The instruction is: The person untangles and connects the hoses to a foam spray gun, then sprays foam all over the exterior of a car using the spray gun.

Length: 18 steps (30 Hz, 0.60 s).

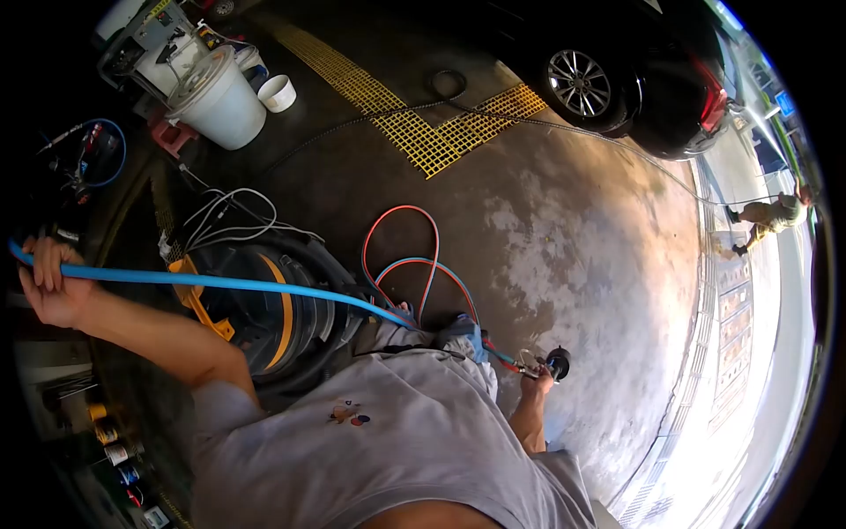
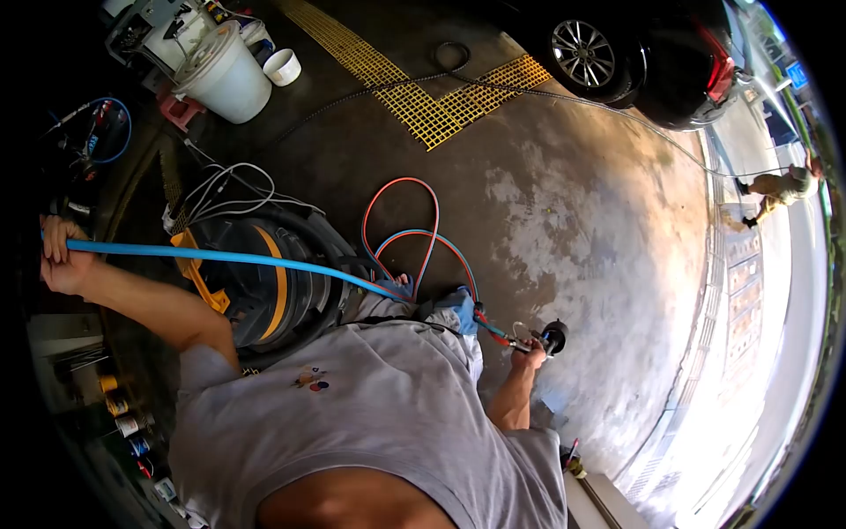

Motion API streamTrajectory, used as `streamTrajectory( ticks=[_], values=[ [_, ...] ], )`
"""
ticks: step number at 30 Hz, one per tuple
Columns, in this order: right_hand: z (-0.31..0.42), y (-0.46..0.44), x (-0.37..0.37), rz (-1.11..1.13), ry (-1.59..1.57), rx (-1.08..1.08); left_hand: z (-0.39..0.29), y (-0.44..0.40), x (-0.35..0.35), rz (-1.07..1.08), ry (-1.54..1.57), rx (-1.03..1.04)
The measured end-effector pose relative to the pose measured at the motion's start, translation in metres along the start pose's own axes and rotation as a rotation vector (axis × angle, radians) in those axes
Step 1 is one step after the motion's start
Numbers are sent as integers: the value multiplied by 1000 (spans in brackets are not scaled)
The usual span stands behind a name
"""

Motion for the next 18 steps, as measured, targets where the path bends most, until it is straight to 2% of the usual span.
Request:
streamTrajectory(
  ticks=[1, 2, 3, 5, 8, 10, 11, 12, 13, 15, 16, 17, 18],
  values=[
    [-6, 1, -16, -22, -94, 21, -2, 0, -7, 19, 9, -10],
    [-12, 0, -34, -178, -118, 22, -8, -2, -16, 3, 1, -22],
    [-19, 0, -44, -182, -128, 14, -9, -1, -21, 8, 17, -12],
    [-39, 3, -86, -350, -342, 47, -9, -4, -30, 28, 23, -28],
    [-82, -28, -158, -383, -410, 174, -4, -17, -44, 2, 23, -79],
    [-121, -78, -223, -304, -395, 302, 1, -27, -58, -2, 21, -127],
    [-136, -56, -215, -233, -375, 364, 3, -31, -65, 2, 57, -120],
    [-146, -33, -221, -352, -310, 290, 5, -34, -69, 22, 53, -124],
    [-151, 58, -181, -471, -233, 221, 10, -38, -69, 48, 55, -130],
    [-169, 65, -193, -500, -233, 181, 19, -45, -69, 35, 43, -139],
    [-173, 62, -199, -522, -225, 146, 31, -47, -62, 126, 77, -174],
    [-178, 59, -204, -547, -233, 109, 30, -50, -67, 137, 39, -42],
    [-181, 52, -205, -453, -176, 121, 23, -60, -90, 172, 63, -109]
  ],
)
Point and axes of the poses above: each hand's wrist, its own y-axis away from the middle knuckle, its own x-axis out of the palm, z = x × y, the point moved 6 cm from there along -y, towards the middle knuckle, and after that the axes turned 8 degrees about -z, right-handed, at the moved point
